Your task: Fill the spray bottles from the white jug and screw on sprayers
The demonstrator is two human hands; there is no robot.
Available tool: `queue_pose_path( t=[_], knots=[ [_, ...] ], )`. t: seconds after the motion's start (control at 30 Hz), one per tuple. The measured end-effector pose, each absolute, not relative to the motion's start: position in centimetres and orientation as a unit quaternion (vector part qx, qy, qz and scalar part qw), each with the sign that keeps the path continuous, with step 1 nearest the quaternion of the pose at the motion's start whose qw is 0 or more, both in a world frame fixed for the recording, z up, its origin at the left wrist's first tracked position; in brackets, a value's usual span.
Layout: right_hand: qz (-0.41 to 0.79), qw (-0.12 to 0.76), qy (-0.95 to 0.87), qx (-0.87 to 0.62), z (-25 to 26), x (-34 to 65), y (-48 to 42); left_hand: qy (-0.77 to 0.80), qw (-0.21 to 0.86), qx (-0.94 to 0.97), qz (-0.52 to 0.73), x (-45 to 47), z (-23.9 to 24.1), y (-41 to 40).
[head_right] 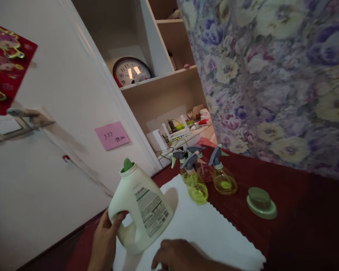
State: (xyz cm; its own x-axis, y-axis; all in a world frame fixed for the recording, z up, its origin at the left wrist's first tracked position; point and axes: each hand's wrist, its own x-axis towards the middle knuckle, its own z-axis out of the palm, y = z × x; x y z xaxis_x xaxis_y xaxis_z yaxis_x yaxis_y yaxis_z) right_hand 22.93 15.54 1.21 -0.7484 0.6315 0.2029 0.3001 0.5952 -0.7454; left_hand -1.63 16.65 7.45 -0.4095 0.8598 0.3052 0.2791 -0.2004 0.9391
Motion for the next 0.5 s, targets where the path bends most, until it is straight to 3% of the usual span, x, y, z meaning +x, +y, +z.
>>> queue_pose_path(
  t=[0.2,0.3,0.5],
  knots=[
    [0.330,0.407,-0.735,-0.430,5.2,29.3,15.6,0.550,0.169,0.417,0.703,-2.1,8.6,14.1],
    [0.279,0.455,-0.677,-0.507,3.4,32.5,16.4,0.556,0.132,0.390,0.722,-1.9,8.7,11.4],
    [0.243,0.514,-0.607,-0.556,-1.7,35.4,19.5,0.609,0.204,0.423,0.639,1.6,5.4,5.1]
  ],
)
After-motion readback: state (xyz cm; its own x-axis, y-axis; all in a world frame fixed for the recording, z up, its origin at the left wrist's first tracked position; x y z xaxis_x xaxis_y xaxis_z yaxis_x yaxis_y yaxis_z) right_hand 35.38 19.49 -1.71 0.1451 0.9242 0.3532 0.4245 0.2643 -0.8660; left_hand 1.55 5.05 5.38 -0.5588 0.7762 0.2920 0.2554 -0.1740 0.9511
